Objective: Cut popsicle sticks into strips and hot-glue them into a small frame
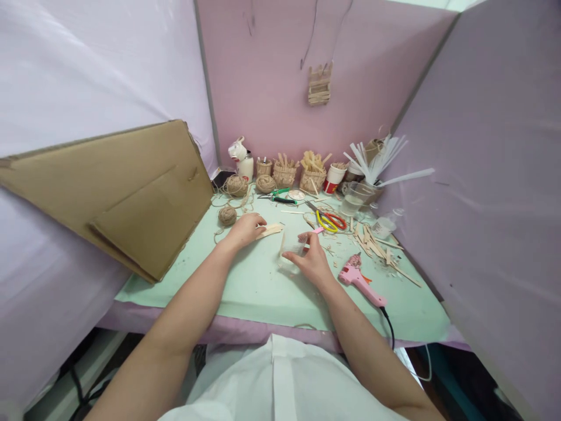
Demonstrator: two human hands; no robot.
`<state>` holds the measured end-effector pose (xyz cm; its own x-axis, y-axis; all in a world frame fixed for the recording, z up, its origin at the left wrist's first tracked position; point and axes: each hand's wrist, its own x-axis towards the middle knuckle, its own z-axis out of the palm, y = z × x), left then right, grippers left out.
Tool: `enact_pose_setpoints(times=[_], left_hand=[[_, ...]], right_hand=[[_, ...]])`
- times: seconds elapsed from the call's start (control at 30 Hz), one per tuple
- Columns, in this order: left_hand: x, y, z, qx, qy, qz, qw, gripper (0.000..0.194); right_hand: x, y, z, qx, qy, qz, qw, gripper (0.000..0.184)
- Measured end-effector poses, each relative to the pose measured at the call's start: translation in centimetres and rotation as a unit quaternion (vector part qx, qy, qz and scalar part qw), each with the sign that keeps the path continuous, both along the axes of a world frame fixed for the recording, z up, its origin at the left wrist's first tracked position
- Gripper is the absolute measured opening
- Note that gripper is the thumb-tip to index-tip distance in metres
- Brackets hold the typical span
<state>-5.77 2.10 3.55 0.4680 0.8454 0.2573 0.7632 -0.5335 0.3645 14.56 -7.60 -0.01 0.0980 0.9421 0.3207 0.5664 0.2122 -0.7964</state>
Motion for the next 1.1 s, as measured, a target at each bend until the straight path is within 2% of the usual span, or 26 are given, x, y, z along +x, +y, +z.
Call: enact_pose_setpoints(times=[0.2, 0.43, 0.83, 1.1], left_hand=[[0.9, -0.5, -0.8, 0.014, 0.07, 0.02, 0.997, 0.025], [1.3, -0.7, -1.1, -0.006, 0.044, 0.035, 0.998, 0.022], [1.0, -0.1, -0.6, -0.035, -0.089, 0.06, 0.994, 0.023], [0.6, -0.3, -0.2, -0.119, -0.225, 0.106, 0.961, 0.027]], right_hand=[[0.0, 0.1, -0.3, -0.011, -0.02, 0.003, 1.0, 0.076], [-0.1, 0.0, -0.6, -0.02, -0.037, 0.017, 0.999, 0.075], [0.1, 0.1, -0.8, -0.01, -0.031, 0.03, 0.999, 0.079], [0.1, 0.2, -0.8, -0.003, -0.02, 0.032, 0.999, 0.08]])
